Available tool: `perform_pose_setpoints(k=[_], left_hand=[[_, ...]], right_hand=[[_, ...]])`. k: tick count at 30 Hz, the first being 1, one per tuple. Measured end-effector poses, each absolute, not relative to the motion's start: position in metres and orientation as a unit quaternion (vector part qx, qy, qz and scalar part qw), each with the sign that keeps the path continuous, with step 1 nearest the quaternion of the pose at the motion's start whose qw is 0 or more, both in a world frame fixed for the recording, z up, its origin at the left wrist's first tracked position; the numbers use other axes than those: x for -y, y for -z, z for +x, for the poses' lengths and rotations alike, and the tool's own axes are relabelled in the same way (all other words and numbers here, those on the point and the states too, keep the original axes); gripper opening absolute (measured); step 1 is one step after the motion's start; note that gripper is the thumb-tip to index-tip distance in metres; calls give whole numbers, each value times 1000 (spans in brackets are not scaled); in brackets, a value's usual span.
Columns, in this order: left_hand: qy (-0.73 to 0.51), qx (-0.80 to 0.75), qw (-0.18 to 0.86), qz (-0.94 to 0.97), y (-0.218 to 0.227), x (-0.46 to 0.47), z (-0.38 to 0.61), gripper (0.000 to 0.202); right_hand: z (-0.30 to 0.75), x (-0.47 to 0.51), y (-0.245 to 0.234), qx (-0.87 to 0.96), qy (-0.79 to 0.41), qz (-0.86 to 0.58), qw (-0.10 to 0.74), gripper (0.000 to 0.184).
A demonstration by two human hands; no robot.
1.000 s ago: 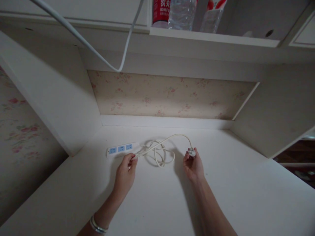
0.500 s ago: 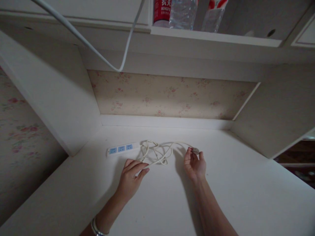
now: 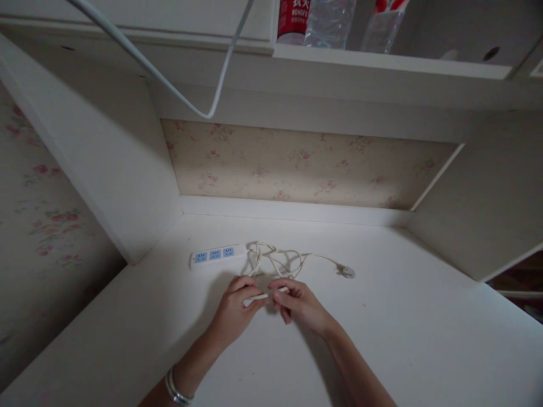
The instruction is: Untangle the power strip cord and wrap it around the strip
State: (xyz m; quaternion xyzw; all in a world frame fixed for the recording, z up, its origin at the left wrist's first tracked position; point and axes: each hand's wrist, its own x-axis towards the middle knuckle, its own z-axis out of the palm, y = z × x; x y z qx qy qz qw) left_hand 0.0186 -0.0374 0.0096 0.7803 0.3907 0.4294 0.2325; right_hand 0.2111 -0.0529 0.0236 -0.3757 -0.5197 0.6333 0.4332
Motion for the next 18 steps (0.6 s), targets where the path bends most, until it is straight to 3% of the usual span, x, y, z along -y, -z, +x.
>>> perform_pose_setpoints(k=[3,7,11,18], left_hand=[[-412,-382,188,805,-7,34,17,6],[-394,-412,133,811,-14,28,13,10],[-393,-414,101,815,-21,33,15,14],[-398,-415,134,807,-10,37,20,11]], right_hand=[[208,55,-22,535,-616,-382,435,26],[226,47,-26,419,-599,-360,580,21],[249,40,-32,300,-578,-299,698,28],[263,46,-46,264,-534,-283,751,28]])
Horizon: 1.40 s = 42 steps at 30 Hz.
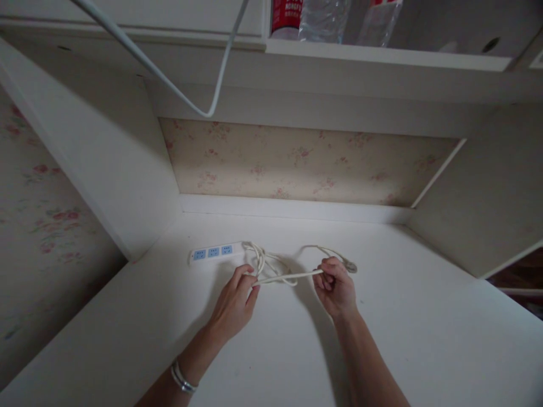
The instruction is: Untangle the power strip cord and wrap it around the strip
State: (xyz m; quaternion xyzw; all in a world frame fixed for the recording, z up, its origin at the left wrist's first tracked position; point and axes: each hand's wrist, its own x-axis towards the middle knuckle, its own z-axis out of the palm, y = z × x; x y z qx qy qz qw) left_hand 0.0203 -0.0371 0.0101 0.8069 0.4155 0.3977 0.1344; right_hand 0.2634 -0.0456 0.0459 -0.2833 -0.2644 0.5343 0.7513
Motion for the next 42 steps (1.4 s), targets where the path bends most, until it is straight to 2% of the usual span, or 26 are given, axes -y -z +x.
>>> perform_pose_setpoints(k=[5,8,13,16,18,21,26,30,33,35,39,42], left_hand=[[-452,-420,180,766,-6,33,18,11],[-477,-476,238,699,-7,32,19,20],[-479,-481,418,603,-9,31,25,33],[-489,-439,540,527,-13,32,25,34],[-502,-414,573,498,-18,33,22,32],[-522,-386,587,484,-25,33,14,28],[-460,-432,564,533,-30,33,5,52],[-373,-481,525,594,-24,33,8,38],[-383,-479,535,581,-19,31,14,33],[-411,-471,562,542,-18,30,17,39],[-470,-458,553,513,-25,30,19,38],[-466,-441,527,558,-30,34,18,32]], right_hand=[[267,49,-51,245,-537,-249,768,31],[267,49,-51,241,-534,-247,772,31],[262,45,-49,241,-547,-255,760,28],[262,39,-46,223,-538,-256,771,25],[265,34,-43,202,-510,-263,794,24],[274,28,-38,166,-458,-283,827,24],[287,24,-32,160,-352,-300,872,23],[294,23,-27,143,-302,-319,887,22],[294,22,-24,143,-284,-354,880,21],[287,23,-22,162,-291,-389,859,26],[253,31,-23,283,-351,-456,767,54],[220,44,-25,408,-431,-446,670,56]])
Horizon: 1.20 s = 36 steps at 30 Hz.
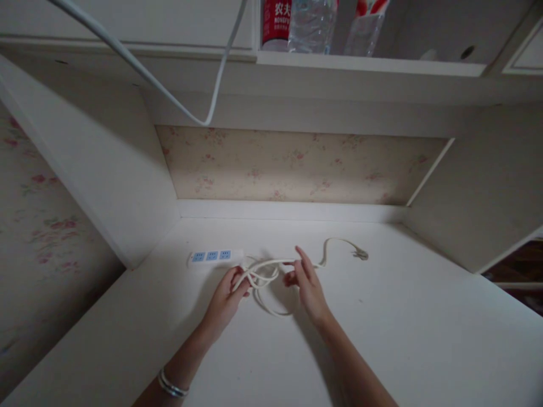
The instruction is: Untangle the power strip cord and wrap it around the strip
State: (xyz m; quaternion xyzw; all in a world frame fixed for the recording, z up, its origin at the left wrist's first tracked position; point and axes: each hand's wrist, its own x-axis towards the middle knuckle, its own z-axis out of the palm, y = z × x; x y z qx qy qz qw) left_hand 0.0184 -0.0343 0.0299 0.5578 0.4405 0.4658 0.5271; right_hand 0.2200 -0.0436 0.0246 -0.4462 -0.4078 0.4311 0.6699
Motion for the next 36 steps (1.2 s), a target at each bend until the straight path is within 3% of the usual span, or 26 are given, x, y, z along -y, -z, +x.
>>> perform_pose_setpoints(k=[5,10,16,20,25,30,33,36], left_hand=[[-417,-380,490,665,-30,46,21,29],[-358,-337,531,690,-32,50,23,28],[-346,-394,508,683,-22,42,21,21],[-426,-377,500,654,-18,39,14,13],[-514,-331,535,584,-24,43,2,14],[-350,-344,362,793,-36,48,3,29],[-260,-339,236,873,-34,46,5,23],[-263,-390,158,868,-26,36,1,19]], right_hand=[[193,58,-30,458,-515,-386,614,45],[195,57,-36,445,-555,-355,606,36],[223,50,-48,344,-505,-326,721,20],[246,47,-56,266,-459,-310,789,19],[257,43,-55,249,-424,-309,814,19],[265,44,-58,231,-387,-309,837,22],[276,45,-59,211,-363,-313,852,22],[291,45,-56,187,-317,-334,868,24]])
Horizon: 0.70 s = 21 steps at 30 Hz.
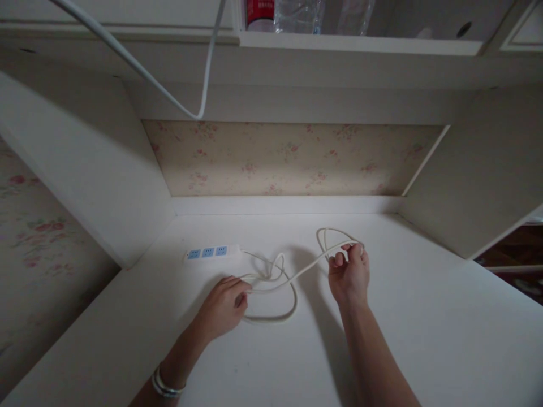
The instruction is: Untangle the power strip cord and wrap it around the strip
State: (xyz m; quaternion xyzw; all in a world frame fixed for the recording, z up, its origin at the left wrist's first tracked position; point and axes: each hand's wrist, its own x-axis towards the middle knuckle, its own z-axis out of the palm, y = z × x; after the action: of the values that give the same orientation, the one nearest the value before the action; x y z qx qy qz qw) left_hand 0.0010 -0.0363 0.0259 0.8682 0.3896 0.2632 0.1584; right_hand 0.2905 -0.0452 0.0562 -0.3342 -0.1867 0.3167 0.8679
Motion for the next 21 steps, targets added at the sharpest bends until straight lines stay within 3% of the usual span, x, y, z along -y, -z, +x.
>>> perform_pose_setpoints(k=[5,10,16,21], left_hand=[[-387,-461,147,785,-19,22,-8,15],[-437,-501,266,698,-18,22,-3,23],[-452,-480,414,628,-22,25,-2,24],[-472,-461,437,611,-23,28,-3,28]], right_hand=[[307,40,-45,153,-231,-395,876,27],[307,34,-38,149,-168,-449,865,28],[310,32,-31,128,-188,-464,856,30],[298,34,-33,173,-229,-478,830,63]])
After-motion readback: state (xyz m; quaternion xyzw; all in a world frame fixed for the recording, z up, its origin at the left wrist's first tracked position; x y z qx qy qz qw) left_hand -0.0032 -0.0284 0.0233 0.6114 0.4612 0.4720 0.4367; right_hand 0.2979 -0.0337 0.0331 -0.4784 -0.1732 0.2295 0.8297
